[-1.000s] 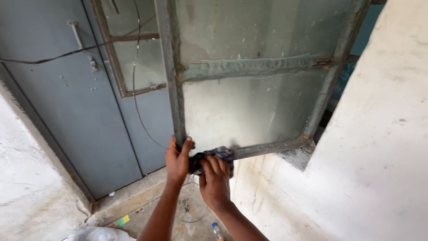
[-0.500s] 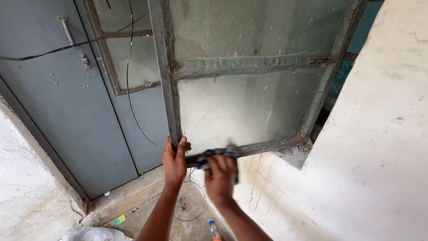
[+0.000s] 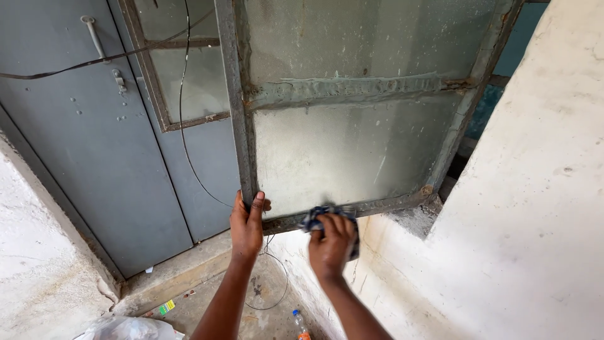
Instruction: Cleaning a glass window pane with a damp checkered cloth.
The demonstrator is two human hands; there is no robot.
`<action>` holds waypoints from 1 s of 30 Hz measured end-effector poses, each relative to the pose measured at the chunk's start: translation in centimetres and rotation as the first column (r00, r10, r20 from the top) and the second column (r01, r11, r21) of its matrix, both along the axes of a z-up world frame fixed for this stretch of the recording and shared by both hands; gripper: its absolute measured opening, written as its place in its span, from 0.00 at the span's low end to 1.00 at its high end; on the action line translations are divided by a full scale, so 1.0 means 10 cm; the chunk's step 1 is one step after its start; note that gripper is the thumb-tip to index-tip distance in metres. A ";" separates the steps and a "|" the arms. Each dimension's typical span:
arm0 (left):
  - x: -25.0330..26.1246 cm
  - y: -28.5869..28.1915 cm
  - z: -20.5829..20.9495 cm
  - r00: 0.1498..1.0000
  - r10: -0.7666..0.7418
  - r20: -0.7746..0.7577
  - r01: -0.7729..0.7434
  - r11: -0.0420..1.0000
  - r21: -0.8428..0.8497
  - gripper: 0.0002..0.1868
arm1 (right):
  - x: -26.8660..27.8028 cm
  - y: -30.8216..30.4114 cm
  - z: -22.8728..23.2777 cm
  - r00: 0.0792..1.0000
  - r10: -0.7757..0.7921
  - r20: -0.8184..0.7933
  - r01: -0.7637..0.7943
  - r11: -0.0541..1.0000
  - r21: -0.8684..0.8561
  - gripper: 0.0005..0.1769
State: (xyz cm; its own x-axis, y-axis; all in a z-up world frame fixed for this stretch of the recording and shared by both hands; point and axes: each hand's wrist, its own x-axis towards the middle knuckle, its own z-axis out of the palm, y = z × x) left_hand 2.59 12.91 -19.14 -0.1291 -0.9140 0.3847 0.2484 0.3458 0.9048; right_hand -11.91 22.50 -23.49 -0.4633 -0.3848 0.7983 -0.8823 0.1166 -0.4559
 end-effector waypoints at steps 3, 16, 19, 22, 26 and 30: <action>0.01 -0.03 -0.01 1.000 0.012 0.003 -0.012 1.000 -0.016 0.18 | 0.39 -0.06 0.03 0.968 0.244 -0.056 -0.242 0.969 0.041 0.16; 0.08 0.05 0.08 0.985 0.052 0.162 -0.050 0.999 -0.013 0.18 | -0.47 0.20 -0.13 0.956 0.261 -0.130 -0.249 0.963 0.104 0.19; 0.08 0.07 0.09 0.992 0.019 0.126 -0.018 1.000 -0.008 0.19 | -0.44 0.10 -0.21 0.998 0.020 -0.058 -0.020 1.000 -0.003 0.18; 0.09 0.07 0.11 0.997 -0.028 0.065 0.028 1.000 -0.005 0.18 | 0.00 -0.10 -0.13 0.984 -0.030 0.173 0.035 0.999 -0.024 0.22; 0.10 -0.10 -0.12 0.993 -0.111 -0.038 0.113 0.992 0.060 0.21 | 0.60 -0.12 0.33 0.949 0.314 0.034 -0.312 0.949 -0.045 0.24; 0.12 -0.24 -0.30 0.986 -0.143 -0.081 0.146 0.989 0.031 0.28 | 0.66 -0.28 0.72 0.872 0.470 -0.137 -0.482 0.874 -0.065 0.23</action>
